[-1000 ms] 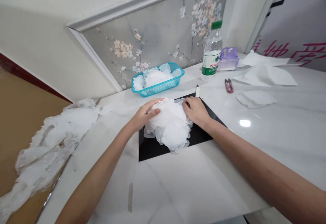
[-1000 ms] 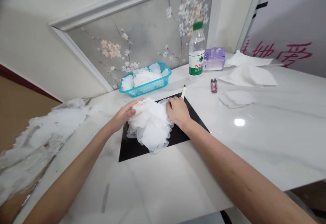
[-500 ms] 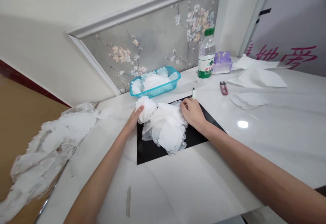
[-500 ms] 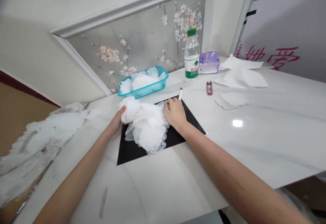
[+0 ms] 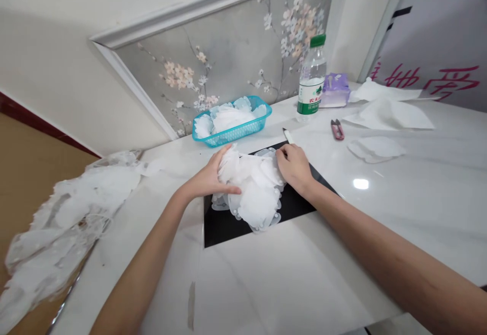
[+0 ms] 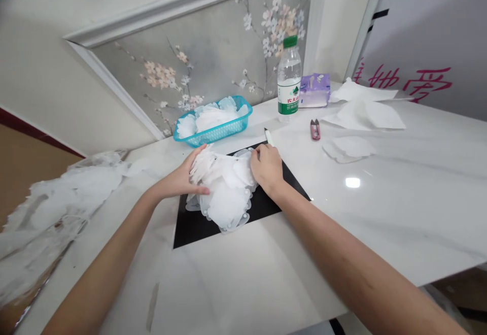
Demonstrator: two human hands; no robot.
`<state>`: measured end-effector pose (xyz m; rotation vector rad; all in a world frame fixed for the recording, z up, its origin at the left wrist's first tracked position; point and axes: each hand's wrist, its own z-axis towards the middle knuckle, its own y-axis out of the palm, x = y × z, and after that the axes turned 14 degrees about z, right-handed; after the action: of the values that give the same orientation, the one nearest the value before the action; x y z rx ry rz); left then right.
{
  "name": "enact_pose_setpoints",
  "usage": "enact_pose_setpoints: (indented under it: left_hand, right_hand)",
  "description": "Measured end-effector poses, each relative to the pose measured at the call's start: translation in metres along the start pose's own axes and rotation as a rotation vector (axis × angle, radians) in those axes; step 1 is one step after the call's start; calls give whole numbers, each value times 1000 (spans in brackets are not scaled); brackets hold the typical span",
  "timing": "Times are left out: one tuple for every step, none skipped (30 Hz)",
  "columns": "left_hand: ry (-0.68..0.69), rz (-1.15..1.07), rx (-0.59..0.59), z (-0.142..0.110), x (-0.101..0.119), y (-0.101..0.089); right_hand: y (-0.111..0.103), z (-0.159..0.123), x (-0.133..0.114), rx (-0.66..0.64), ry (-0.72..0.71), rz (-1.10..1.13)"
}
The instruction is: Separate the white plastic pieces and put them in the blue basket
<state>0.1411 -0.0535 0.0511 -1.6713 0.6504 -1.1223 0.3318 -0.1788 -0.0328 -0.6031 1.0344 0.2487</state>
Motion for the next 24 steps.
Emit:
enact_pose_setpoints:
  left_hand:
    - [19,36,-13,-3,-1,-1]
    - [30,67,-10,-5,-2,-1]
    - [30,94,2,-7,-2,0]
    - [24,119,17,-8,-1,0]
    - [14,141,33,-9,0,1]
    - [7,157,47,-9,1,2]
    - [8,166,61,-8,2,3]
    - [17,167,79,-8,2,3]
    - [29,160,102,-7,1,3]
    - [42,146,124,-7,-1,2]
    - [55,123,138,-7,-5,0]
    - [64,97,143,-7,-8,-3]
    - [66,71,138,-8,-13,-6]
    - [59,49,128,-8,-17,-10]
    - [45,33,115,-9,-20,-13]
    - [30,25,104,-11,-23,-15]
    - [17,25,96,-12,-24,-17]
    - [12,29,85,-14,-23,-18]
    - [14,30,73,-15,-22,-18]
    - [20,27,56,-16,-19,-18]
    - [24,16,36,-16,-16,-17]
    - [25,-6,16,-14,-12,-17]
    - [26,-43,-2,-11,-9,-17]
    - [28,-94,-13,-5,-6,-17]
  right_hand:
    - [0,0,1,14,4,4]
    - [0,1,2,25,8,9]
    - [1,1,3,31,10,12]
    - [1,2,4,33,7,14]
    - [1,2,4,32,4,15]
    - [1,1,4,27,3,16]
    - [1,1,3,19,6,16]
    - [0,1,3,10,13,15]
    - [0,1,2,1,21,12]
    - [-1,0,2,-6,27,5]
    - [-1,0,1,-10,24,-8]
    - [-2,0,0,-13,7,-29]
    - [-3,0,-1,-15,-25,-54]
    - [-4,0,-3,-19,-68,-81]
    - [-5,0,-6,-29,-116,-105]
    - [-7,-1,-10,-47,-165,-118]
    - [-8,-2,-15,-77,-213,-116]
    - [-9,-3,-21,-116,-258,-99]
    - [-10,-5,-26,-159,-300,-71]
    - [-10,-8,-31,-204,-341,-37]
    - [-9,-11,-36,-245,-374,-3]
    - [-8,-14,-39,-277,-393,30]
    - [-6,-17,-40,-298,-395,59]
    - [-3,-19,-40,-311,-379,88]
